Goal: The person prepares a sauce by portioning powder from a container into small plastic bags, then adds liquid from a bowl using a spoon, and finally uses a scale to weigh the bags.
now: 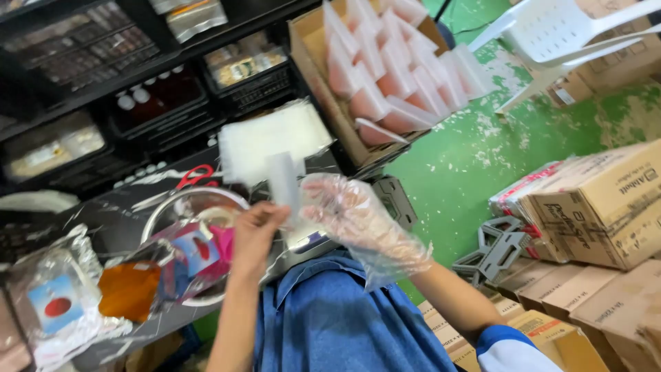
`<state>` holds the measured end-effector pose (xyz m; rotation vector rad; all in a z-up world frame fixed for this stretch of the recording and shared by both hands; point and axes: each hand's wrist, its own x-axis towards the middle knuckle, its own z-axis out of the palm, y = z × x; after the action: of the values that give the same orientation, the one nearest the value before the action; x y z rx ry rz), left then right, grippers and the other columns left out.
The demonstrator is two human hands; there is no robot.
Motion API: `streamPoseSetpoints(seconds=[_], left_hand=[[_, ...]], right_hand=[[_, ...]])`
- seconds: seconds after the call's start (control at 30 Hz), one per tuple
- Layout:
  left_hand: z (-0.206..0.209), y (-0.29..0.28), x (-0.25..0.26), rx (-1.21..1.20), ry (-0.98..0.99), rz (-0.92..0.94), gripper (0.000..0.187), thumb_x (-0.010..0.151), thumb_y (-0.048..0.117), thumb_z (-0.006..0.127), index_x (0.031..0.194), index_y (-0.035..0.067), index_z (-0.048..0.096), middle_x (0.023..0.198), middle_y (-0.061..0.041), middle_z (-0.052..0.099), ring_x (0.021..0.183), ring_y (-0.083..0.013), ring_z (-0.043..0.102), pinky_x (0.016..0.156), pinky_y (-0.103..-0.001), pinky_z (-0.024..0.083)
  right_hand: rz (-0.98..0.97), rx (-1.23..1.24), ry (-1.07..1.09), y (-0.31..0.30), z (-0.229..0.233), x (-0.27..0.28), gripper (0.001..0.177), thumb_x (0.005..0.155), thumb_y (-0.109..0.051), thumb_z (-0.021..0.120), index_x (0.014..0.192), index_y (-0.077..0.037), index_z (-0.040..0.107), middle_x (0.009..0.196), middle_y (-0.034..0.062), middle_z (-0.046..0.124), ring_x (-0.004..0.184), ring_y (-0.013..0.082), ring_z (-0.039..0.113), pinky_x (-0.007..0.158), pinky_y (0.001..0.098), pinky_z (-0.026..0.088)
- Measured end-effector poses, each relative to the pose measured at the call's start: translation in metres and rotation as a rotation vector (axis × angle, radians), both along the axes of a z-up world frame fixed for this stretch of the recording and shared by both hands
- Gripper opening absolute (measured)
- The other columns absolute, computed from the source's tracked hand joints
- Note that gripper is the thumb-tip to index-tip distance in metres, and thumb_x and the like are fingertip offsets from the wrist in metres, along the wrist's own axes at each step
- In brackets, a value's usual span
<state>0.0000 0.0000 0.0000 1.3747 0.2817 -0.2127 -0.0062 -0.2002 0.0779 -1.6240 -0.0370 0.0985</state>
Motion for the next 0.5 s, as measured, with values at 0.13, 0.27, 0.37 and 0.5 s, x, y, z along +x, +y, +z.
streamPoseSetpoints(seconds=[0.13, 0.27, 0.37, 0.5], left_hand=[[-0.025, 0.015, -0.034, 0.056, -0.035, -0.068, 0.023, 0.076, -0.002, 0.089, 0.075, 0.009, 0.069, 0.067, -0.003, 0.070, 0.065, -0.0106, 0.064, 0.067, -0.026, 0.056], [0.007, 0.049, -0.060, 0.259, -0.127, -0.188, 0.021, 0.074, -0.001, 0.087, 0.078, 0.007, 0.068, 0.066, -0.006, 0.070, 0.065, -0.0133, 0.068, 0.068, -0.032, 0.059], [0.021, 0.074, -0.075, 0.414, -0.408, -0.329, 0.026, 0.076, 0.007, 0.090, 0.074, 0.011, 0.064, 0.067, -0.001, 0.065, 0.069, -0.0172, 0.065, 0.069, -0.033, 0.055], [0.050, 0.108, -0.084, 0.426, -0.679, -0.539, 0.030, 0.087, 0.009, 0.082, 0.077, 0.008, 0.054, 0.070, -0.010, 0.060, 0.071, -0.0332, 0.063, 0.069, -0.042, 0.054]], right_hand=[[0.072, -0.281, -0.135, 0.046, -0.057, -0.026, 0.036, 0.087, -0.031, 0.086, 0.113, -0.008, 0.076, 0.084, 0.0136, 0.075, 0.075, 0.0285, 0.076, 0.063, 0.0333, 0.061], [0.140, -0.140, -0.112, 0.068, -0.090, -0.041, 0.011, 0.090, -0.011, 0.073, 0.099, -0.008, 0.076, 0.071, 0.0048, 0.070, 0.065, 0.0145, 0.068, 0.058, 0.0241, 0.053], [0.240, 0.034, -0.044, 0.075, -0.074, -0.049, 0.007, 0.090, -0.003, 0.069, 0.095, -0.004, 0.074, 0.069, 0.0055, 0.065, 0.065, 0.0125, 0.061, 0.059, 0.0222, 0.047], [0.670, -0.681, -0.666, 0.084, -0.054, -0.058, 0.010, 0.101, -0.005, 0.055, 0.096, -0.003, 0.064, 0.069, 0.0088, 0.061, 0.067, 0.0228, 0.059, 0.064, 0.0340, 0.047]])
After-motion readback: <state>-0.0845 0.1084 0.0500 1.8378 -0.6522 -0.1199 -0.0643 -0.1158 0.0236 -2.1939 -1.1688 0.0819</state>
